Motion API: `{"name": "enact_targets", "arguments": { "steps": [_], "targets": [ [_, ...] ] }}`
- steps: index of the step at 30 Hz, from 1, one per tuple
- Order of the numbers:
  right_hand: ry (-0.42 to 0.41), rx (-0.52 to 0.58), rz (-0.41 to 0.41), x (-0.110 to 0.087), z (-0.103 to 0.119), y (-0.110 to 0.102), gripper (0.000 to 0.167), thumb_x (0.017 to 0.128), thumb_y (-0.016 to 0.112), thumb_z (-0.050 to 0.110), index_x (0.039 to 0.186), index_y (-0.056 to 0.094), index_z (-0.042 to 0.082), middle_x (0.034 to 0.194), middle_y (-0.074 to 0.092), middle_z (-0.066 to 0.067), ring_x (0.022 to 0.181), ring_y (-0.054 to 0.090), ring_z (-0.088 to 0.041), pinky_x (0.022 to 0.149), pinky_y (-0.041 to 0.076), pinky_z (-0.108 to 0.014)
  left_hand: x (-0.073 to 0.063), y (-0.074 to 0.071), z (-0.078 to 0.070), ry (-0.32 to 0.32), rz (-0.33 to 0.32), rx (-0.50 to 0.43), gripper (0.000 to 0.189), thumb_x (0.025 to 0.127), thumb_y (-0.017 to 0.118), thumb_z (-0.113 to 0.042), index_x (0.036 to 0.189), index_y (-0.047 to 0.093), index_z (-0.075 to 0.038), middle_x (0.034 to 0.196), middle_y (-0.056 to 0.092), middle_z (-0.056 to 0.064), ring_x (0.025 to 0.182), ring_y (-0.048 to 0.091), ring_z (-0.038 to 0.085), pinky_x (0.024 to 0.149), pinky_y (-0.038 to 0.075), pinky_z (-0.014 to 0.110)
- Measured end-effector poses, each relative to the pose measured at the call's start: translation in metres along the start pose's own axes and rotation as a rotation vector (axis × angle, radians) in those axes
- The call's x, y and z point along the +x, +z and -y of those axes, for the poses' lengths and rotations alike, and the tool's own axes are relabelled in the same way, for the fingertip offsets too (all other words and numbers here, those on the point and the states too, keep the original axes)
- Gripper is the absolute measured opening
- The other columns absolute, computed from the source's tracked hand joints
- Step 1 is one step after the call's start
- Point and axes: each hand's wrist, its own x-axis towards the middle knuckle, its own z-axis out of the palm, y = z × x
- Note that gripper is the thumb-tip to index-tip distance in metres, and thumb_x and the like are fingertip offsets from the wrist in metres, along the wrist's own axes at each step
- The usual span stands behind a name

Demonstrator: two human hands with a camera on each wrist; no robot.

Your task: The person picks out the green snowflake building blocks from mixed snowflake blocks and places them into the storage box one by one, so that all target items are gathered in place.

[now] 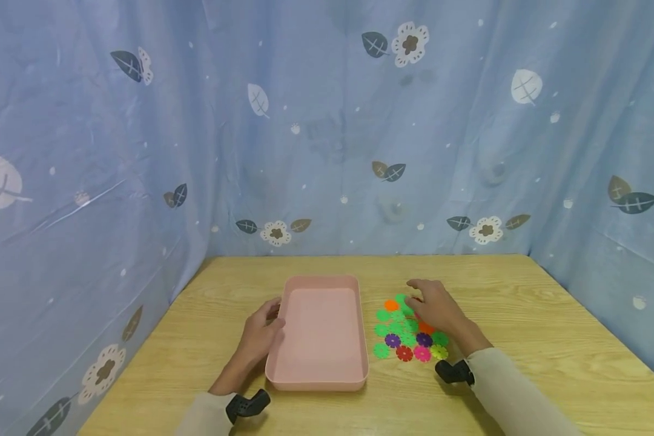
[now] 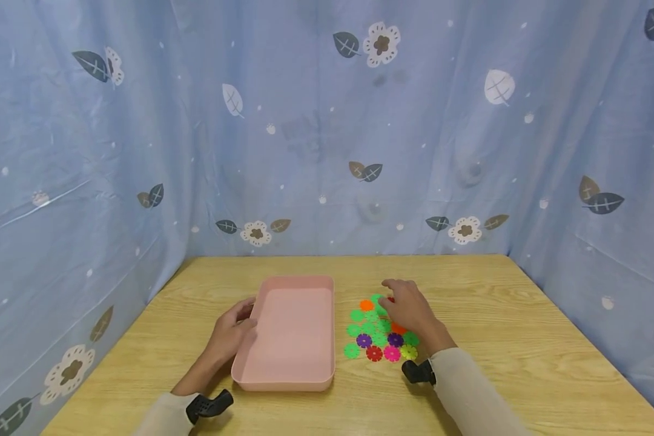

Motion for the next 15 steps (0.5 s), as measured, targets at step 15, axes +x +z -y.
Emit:
{"name": "enact_targets", "arguments": {
  "steps": [15],
  "targets": [
    [0.262,-0.105,-0.055,0.013,0.006,0.032,0.040,0.097,0.064,0.022,0.132,0.066,0.002,0.130,0.064,-0.021,0.121,0.050,-0.053,0.090,0.041,-0.068,-0.001,0.003,0.004,0.024,-0.043,0.030,0.045,0.097,0.051,-0.005,0.141,0.055,0.003,0.128,0.067,0.021,0.118,0.064,0.036,0.097,0.050,0.050]
  ]
}}
